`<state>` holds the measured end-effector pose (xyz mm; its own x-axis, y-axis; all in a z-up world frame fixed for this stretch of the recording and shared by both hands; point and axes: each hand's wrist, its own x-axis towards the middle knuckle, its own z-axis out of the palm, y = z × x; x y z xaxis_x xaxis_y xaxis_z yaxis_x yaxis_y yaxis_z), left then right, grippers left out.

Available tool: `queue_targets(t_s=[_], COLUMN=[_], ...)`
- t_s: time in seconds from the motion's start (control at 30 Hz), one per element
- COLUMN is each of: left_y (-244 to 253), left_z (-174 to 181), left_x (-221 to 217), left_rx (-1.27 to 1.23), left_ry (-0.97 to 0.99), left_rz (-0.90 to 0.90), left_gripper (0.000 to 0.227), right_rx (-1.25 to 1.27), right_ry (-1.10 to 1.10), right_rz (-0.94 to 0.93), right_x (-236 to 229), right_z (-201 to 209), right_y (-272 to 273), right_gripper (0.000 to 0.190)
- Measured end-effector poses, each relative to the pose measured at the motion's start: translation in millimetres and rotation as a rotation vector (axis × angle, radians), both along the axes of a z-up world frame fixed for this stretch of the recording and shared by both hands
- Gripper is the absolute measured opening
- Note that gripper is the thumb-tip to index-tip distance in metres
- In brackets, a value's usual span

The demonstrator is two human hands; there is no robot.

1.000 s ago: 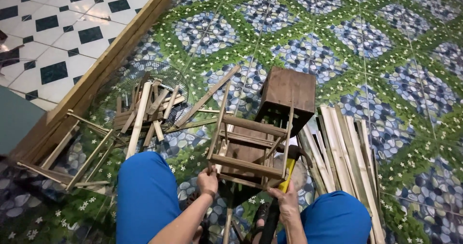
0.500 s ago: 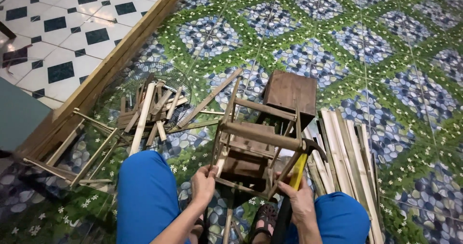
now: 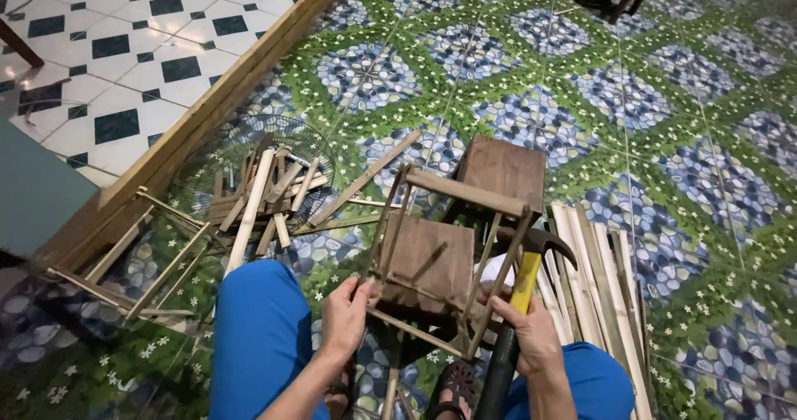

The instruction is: Securing wooden slats to a small wooden frame using a hammer and nails

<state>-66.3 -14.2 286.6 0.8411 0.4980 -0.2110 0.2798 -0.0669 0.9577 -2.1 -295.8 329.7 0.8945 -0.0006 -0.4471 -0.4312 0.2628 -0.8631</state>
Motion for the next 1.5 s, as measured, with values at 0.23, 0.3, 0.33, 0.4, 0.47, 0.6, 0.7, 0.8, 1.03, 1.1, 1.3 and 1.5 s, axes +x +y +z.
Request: queue_targets(t_s=[0.23,0.3,0.33,0.4,0.47,0.6,0.7,0.8,1.03,1.1,1.3,1.5], left_y=[16,18,19,22,28,38,41,35,37,33,15,10], left_z=[33,52,62,87,107,142,150,139,0,-14,23,32], left_x=[16,15,16,18,22,39,67,110,299,336,353,346], left_rx=[0.119,0.130,0.140,0.017,-0.106,-0.278,-0.302,-0.301,-0.104,-0.088,0.336,0.150], left_ry=[0.113,0.160,0.204,0.215,0.228,0.114,0.133,0.068,0.063,0.067,0.263,0.252], left_rz=[-0.041,-0.065,-0.089,-0.125,-0.162,-0.296,-0.341,-0.298,-0.196,-0.164,-0.228,-0.146], left_gripper=[0.036,0.038,0.041,0.035,0.029,0.067,0.058,0.054,0.042,0.035,0.044,0.041], right_rx=[0.054,0.115,0.175,0.165,0.156,0.281,0.459,0.514,0.352,0.424,0.307,0.345], right_ry=[0.078,0.084,0.088,0.114,0.142,0.412,0.527,0.567,0.332,0.329,0.341,0.382], right_rz=[-0.028,0.002,0.032,0.022,0.009,0.061,0.130,0.200,0.058,0.240,-0.140,0.023], right_x=[20,26,30,28,32,49,85,152,225,274,231,191], right_z=[31,11,2,10,8,20,-5,-53,-61,-146,-53,-74], right_y=[3,-12,-20,-18,-21,-28,-44,-63,-51,-118,-96,-109], right_gripper=[0.022,0.016,0.011,0.012,0.016,0.032,0.035,0.029,0.024,0.010,0.016,0.013])
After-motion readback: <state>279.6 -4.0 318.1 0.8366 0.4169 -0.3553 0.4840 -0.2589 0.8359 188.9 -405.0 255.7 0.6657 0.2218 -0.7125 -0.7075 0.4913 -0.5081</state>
